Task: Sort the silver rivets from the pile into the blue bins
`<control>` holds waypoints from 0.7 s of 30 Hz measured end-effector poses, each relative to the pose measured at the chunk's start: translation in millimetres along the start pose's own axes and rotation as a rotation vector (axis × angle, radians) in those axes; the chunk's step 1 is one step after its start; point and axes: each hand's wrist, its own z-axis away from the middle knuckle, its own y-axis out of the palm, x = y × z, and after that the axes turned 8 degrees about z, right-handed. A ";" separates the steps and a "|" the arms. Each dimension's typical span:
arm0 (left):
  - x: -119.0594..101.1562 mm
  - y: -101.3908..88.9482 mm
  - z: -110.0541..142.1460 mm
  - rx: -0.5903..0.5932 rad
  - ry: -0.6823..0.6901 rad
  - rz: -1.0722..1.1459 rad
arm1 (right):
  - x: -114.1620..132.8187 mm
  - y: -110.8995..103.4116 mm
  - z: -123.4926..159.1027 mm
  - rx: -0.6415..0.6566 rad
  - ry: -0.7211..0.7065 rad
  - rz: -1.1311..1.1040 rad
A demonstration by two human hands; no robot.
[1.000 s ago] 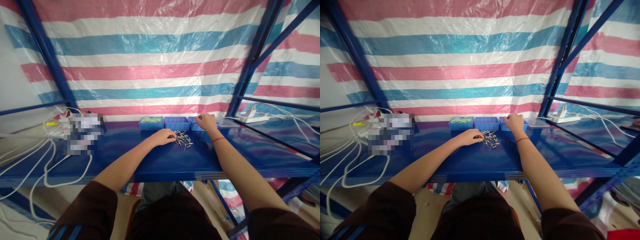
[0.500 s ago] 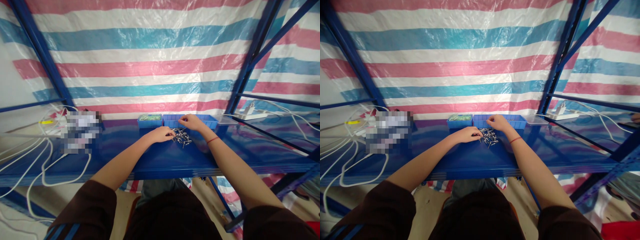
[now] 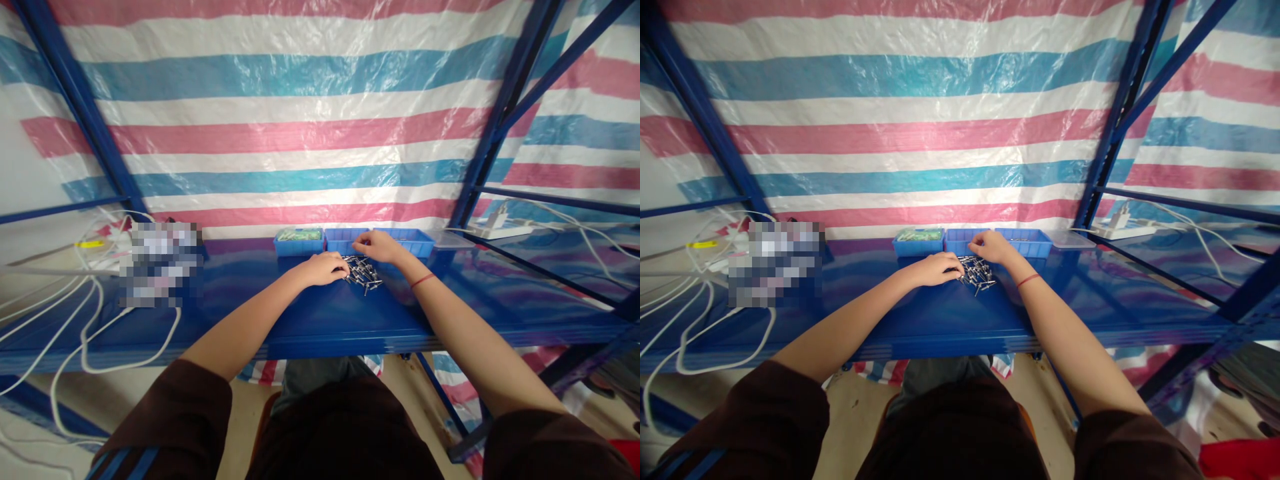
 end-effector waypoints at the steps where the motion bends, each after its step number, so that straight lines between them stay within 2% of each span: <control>1: -0.2 -0.1 0.1 0.001 0.004 0.006 | 0.6 -0.1 0.0 0.004 -0.002 -0.001; 6: 0.9 1.7 -0.4 -0.040 0.033 -0.013 | 0.9 0.7 -0.4 0.005 0.003 -0.007; 10: 5.2 4.5 -2.1 -0.198 -0.018 -0.007 | -2.6 2.7 -1.9 -0.005 0.003 -0.069; 14: 10.3 7.5 -6.0 -0.385 -0.065 0.225 | -0.3 4.6 -2.6 0.021 -0.048 -0.327; 17: 12.4 10.0 -10.3 -0.441 -0.057 0.488 | 8.9 5.2 -1.3 0.061 -0.075 -0.584; 21: 10.6 9.8 -14.2 -0.496 -0.057 0.714 | 21.9 5.1 0.9 0.001 -0.013 -0.764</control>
